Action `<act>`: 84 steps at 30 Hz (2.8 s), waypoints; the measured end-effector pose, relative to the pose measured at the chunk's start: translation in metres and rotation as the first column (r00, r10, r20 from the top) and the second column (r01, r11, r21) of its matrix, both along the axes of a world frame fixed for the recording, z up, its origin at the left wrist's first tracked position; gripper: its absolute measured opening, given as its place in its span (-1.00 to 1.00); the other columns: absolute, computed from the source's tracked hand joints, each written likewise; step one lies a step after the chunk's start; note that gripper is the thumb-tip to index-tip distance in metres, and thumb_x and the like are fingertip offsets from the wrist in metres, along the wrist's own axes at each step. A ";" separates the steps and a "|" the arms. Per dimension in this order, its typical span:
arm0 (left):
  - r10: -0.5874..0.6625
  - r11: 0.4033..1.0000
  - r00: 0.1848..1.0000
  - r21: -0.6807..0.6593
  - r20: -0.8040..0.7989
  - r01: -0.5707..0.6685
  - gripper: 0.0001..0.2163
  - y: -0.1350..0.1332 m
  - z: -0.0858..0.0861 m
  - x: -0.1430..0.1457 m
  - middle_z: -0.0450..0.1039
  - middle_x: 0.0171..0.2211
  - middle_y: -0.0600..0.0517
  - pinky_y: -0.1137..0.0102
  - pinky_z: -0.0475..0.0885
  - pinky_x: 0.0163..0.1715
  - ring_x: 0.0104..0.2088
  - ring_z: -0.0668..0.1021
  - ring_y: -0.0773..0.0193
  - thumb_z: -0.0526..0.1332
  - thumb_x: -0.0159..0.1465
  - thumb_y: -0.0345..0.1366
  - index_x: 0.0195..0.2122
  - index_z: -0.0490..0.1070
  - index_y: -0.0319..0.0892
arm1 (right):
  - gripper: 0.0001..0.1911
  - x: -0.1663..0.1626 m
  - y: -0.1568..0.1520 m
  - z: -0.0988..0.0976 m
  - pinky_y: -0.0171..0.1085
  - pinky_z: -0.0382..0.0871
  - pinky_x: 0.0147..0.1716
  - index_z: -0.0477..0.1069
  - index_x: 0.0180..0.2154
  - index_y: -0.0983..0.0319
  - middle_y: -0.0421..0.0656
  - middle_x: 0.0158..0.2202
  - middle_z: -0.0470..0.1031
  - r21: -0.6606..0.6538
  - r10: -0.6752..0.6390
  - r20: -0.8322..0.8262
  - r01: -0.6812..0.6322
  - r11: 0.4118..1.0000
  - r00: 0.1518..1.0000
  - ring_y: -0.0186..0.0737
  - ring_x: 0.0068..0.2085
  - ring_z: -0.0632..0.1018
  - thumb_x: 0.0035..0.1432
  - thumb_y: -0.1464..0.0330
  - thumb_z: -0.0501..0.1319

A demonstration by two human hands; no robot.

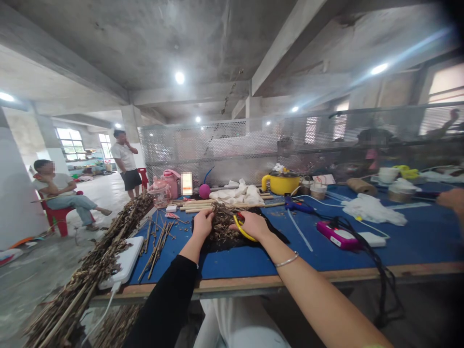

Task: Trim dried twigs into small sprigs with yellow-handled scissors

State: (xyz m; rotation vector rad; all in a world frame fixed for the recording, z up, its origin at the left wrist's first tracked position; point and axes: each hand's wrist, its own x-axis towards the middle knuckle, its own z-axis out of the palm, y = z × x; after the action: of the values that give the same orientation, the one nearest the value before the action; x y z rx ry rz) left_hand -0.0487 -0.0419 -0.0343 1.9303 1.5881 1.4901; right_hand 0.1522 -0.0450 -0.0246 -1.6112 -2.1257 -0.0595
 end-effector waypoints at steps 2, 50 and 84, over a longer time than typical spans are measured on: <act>0.005 1.000 1.000 -0.001 0.009 -0.005 -0.81 0.001 0.000 0.000 0.50 -0.25 -0.07 0.35 0.27 -0.09 -0.18 0.47 0.20 0.12 0.12 -0.42 -0.28 0.50 -0.22 | -0.44 0.000 0.001 -0.001 -0.26 0.24 -0.36 0.40 -0.38 0.19 -0.06 -0.38 0.48 -0.044 -0.004 0.006 0.004 0.999 1.000 -0.07 -0.30 0.48 -0.22 -0.14 0.15; 0.050 0.996 0.992 -0.085 0.120 -0.040 -0.79 -0.001 0.000 0.002 0.43 -0.62 0.05 0.49 0.27 -0.53 -0.59 0.41 0.37 0.17 0.08 -0.23 -0.35 0.53 -0.21 | -0.39 0.000 0.009 -0.007 -0.36 0.16 -0.47 0.45 -0.47 0.21 -0.07 -0.44 0.48 -0.105 0.079 0.043 -0.074 0.992 0.996 -0.17 -0.39 0.48 -0.18 -0.19 0.05; -0.115 0.922 0.521 -0.103 0.846 0.372 -0.85 0.007 -0.002 0.014 0.45 -0.47 0.03 0.59 0.34 -0.52 -0.55 0.43 0.51 0.32 -0.05 -0.45 -0.41 0.46 -0.28 | -0.29 -0.002 0.010 -0.013 -0.24 0.21 -0.17 0.32 -0.12 0.24 0.00 -0.16 0.41 -0.090 0.157 -0.084 -0.165 0.982 0.984 -0.04 -0.11 0.40 -0.22 -0.10 0.20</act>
State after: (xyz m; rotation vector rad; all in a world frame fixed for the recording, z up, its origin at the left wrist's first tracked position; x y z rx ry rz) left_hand -0.0347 -0.0347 -0.0360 0.9366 0.9346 1.5763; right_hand 0.1501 -0.0350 -0.0380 -1.4630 -2.2207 0.1573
